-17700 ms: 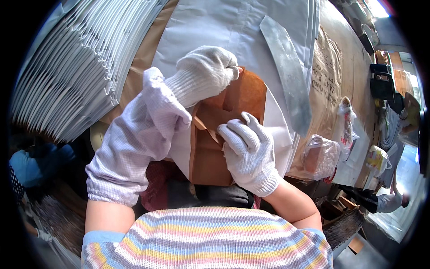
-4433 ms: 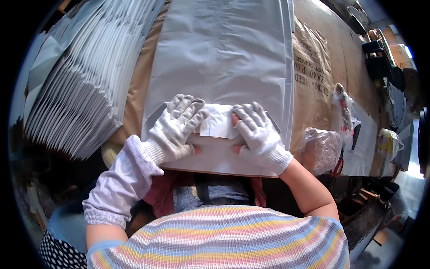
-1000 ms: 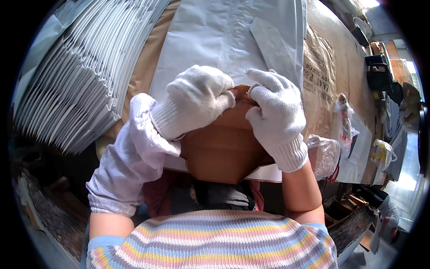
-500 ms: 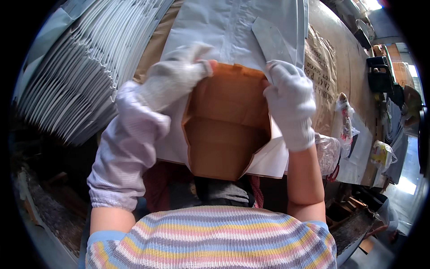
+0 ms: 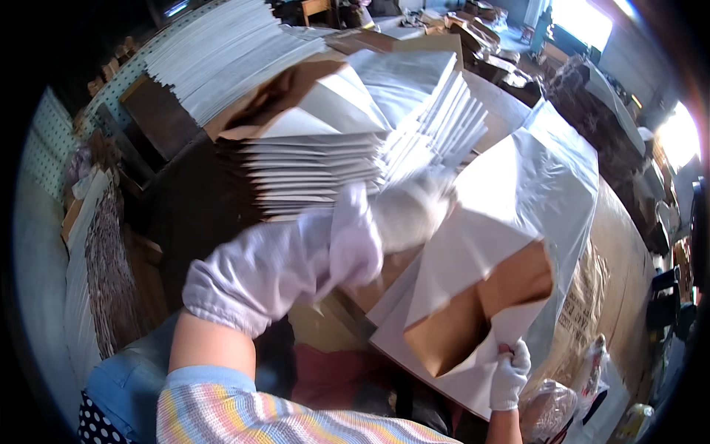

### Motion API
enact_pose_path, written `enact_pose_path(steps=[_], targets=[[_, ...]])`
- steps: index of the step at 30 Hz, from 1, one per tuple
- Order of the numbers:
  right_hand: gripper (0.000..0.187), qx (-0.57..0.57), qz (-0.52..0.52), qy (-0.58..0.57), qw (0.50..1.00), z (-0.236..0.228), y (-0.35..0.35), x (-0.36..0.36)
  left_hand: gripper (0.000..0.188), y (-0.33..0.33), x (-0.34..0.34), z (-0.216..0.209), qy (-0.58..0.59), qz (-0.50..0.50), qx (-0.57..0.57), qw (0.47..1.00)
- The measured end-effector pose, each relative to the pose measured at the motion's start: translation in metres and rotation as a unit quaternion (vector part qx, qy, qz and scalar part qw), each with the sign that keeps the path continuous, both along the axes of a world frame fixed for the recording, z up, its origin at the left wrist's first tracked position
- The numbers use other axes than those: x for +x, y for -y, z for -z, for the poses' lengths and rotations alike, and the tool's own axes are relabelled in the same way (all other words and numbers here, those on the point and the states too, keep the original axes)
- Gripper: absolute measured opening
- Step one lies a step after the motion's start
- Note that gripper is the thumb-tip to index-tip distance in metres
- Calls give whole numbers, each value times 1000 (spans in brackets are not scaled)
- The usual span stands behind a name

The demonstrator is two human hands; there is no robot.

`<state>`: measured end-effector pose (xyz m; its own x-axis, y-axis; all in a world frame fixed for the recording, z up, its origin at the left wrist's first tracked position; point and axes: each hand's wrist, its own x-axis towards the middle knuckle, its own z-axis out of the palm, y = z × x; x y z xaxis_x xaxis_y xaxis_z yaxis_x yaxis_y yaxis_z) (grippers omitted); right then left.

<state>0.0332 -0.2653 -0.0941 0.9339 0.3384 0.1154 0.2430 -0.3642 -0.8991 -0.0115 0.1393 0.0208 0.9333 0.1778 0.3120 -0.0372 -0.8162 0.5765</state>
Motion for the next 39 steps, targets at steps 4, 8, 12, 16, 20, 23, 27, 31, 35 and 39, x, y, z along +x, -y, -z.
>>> enact_pose_path(steps=[4, 8, 12, 16, 20, 23, 27, 31, 35, 39], targets=[[24, 132, -70, 63, 987, -105, -166, 22, 21, -107, 12, -184, 95, -224, 293, 925], [28, 100, -138, 115, 979, -180, -310, 91, 24, -316, -32, -195, 165, -343, 273, 883], [44, -118, -222, 168, 953, -212, -417, 72, 26, -363, -97, -176, -19, -460, 267, 847], [35, -300, -293, 347, 839, -173, -441, 24, 21, -409, -166, -39, -242, -498, 152, 819], [38, -40, -310, 270, 911, -136, -389, 31, 26, -397, -181, -2, -173, -465, 143, 856], [19, -98, -306, 174, 931, -128, -287, 9, 30, -348, -197, -16, -40, -412, 181, 892], [28, -222, -284, 218, 907, -42, -117, 9, 36, -190, -229, -94, 159, -255, 150, 942], [57, -399, -51, 181, 897, -25, 8, 0, 34, -49, -183, -75, 188, -68, 57, 978], [60, -492, 117, 92, 858, -20, 44, -4, 40, 35, -87, 31, 88, 129, 73, 985], [46, -433, 160, -10, 887, -36, 44, 7, 53, 86, -39, 94, -20, 97, 244, 965]])
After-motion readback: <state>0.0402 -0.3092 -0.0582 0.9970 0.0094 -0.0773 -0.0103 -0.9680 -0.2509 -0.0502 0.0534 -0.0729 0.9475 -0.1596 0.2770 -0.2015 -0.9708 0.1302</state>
